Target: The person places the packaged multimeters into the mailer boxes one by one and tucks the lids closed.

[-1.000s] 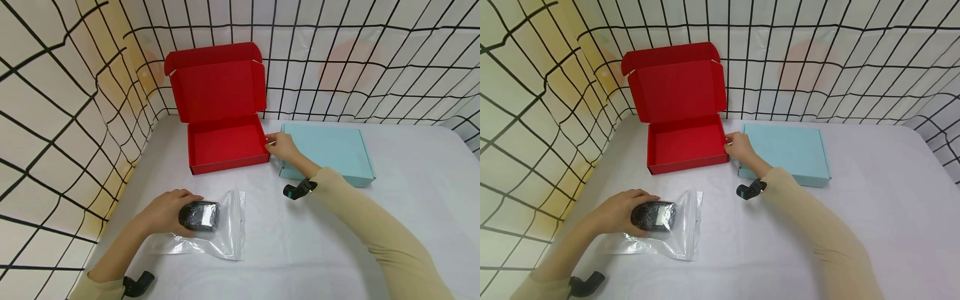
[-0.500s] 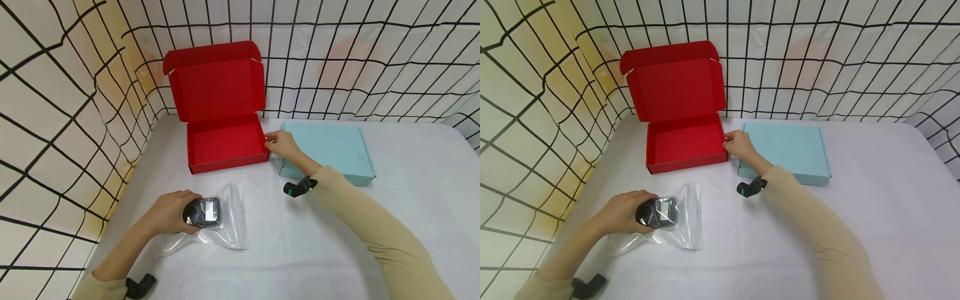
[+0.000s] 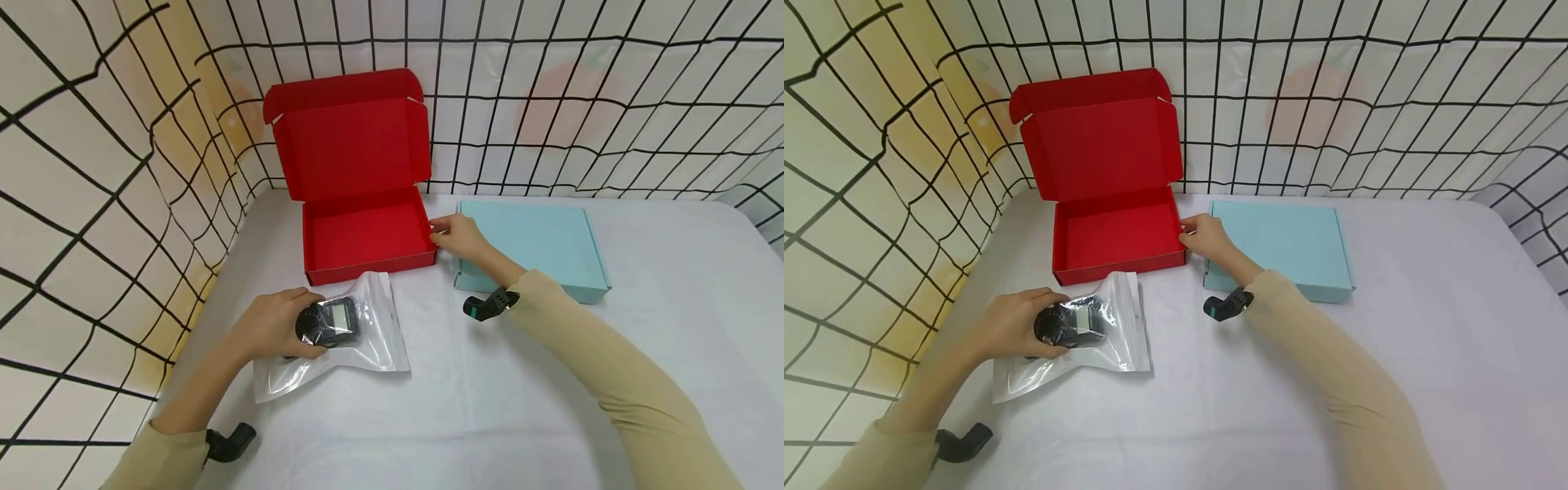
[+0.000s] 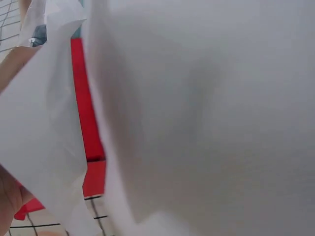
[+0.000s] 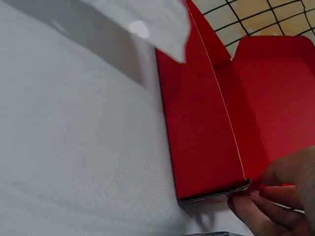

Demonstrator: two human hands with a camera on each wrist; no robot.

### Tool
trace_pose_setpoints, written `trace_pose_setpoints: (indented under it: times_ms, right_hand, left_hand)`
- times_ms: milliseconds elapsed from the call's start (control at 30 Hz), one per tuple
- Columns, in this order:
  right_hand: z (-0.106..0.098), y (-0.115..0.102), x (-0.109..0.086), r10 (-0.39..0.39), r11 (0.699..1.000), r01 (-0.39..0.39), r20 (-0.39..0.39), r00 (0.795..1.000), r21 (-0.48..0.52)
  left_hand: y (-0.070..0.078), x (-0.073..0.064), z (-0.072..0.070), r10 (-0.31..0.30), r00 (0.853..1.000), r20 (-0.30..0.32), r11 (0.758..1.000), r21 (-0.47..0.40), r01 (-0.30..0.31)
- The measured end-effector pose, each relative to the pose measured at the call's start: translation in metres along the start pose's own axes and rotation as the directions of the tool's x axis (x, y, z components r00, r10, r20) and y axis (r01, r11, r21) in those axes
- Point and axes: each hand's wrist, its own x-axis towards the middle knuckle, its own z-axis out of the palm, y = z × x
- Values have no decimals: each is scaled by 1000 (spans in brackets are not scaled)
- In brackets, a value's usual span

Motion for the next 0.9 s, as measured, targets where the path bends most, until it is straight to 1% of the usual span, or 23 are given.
trace_pose_setpoints:
  times_ms: [167,267,367,467,633,800,900]
  right_hand:
    - [0,0,0,-3,1000,3,8,1000,16]
    - [0,1,0,-11,1000,11,5,1000,10]
    - [1,2,0,-19,1000,19,0,1000,-4]
    - [1,2,0,-17,1000,17,3,1000,-8]
    - [-1,2,0,8,1000,-8,22,1000,-23]
    - [-2,1,2,11,999,-10,18,1000,-53]
    - [-1,1,3,4,998,-3,19,1000,-55]
  left_hand:
    - [-4,13,-18,-37,999,-12,999,1,37]
    - [-7,20,-28,-36,999,-20,999,-8,36]
    - [-9,27,-34,-23,999,-22,1000,-12,23]
    - [-10,33,-37,-16,1000,-18,1000,-17,16]
    - [-12,45,-37,-15,1000,3,999,-33,15]
    - [-19,66,-36,-38,999,31,998,-47,39]
    - [-24,79,-38,-55,997,49,997,-51,58]
